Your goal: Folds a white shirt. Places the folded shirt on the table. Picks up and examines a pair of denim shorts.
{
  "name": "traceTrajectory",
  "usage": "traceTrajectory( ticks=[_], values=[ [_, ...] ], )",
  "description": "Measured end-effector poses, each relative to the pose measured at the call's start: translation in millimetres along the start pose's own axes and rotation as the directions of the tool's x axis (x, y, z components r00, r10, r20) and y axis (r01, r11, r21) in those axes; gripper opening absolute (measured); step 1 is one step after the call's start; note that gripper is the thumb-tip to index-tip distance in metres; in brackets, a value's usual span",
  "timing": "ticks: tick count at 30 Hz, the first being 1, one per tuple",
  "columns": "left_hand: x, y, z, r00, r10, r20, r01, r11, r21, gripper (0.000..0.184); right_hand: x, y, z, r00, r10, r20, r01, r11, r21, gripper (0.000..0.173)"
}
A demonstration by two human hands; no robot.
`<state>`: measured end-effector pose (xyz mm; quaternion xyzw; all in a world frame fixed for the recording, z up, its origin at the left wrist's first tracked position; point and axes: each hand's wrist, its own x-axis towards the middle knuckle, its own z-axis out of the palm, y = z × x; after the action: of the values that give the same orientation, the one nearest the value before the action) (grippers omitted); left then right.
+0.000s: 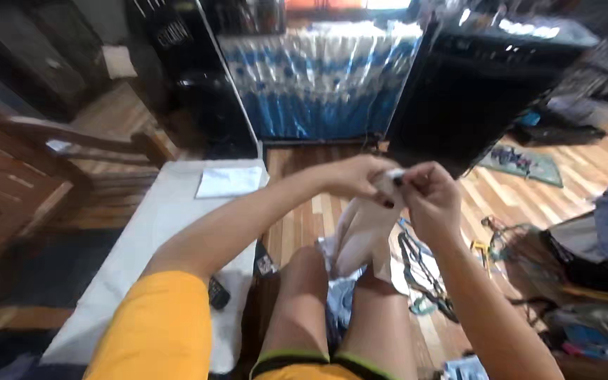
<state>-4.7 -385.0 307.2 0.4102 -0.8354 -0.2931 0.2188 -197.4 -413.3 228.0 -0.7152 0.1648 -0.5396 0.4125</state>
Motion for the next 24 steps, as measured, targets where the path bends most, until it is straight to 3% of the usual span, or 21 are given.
traceTrajectory(
  ticks=[2,6,10,14,19,21,24],
  values=[
    [-6.1,-6.9,-0.3,0.999,-0.04,0.0,0.04,0.999,0.012,0.016,-5.7,4.8,-1.4,0.999,0.043,-0.006,-0.042,0.993,0.106,0.029],
    [-5.0,-49.7,0.8,0.995,0.034,-0.092,-0.043,0.994,-0.098,0.013,-12.2,-4.9,10.0,0.998,0.061,-0.026,-0.057,0.988,0.141,0.05],
    [-2.4,-41.6,-16.9,0.986,0.086,-0.14,-0.128,0.936,-0.328,0.012,2.5,-5.4,7.2,0.988,0.123,-0.094,-0.107,0.98,0.167,0.028],
    [1.7,-17.2,-39.8,0.989,0.1,-0.113,-0.13,0.945,-0.3,0.014,10.9,-7.1,14.0,0.965,0.199,0.174,-0.249,0.904,0.347,0.031],
    [-13.1,3.7,-73.0,0.956,0.018,-0.292,-0.117,0.938,-0.327,0.017,1.3,4.0,34.6,0.868,0.125,0.481,-0.257,0.941,0.219,0.02],
    [-19.8,14.1,-83.7,0.951,0.045,-0.307,-0.125,0.961,-0.246,0.015,1.1,6.8,43.5,0.93,0.135,0.343,-0.224,0.946,0.235,0.023],
    [-12.4,7.4,-83.6,0.989,0.1,-0.113,-0.107,0.993,-0.058,0.011,27.4,-11.1,39.8,0.994,0.096,0.052,-0.108,0.926,0.362,0.028]
  ],
)
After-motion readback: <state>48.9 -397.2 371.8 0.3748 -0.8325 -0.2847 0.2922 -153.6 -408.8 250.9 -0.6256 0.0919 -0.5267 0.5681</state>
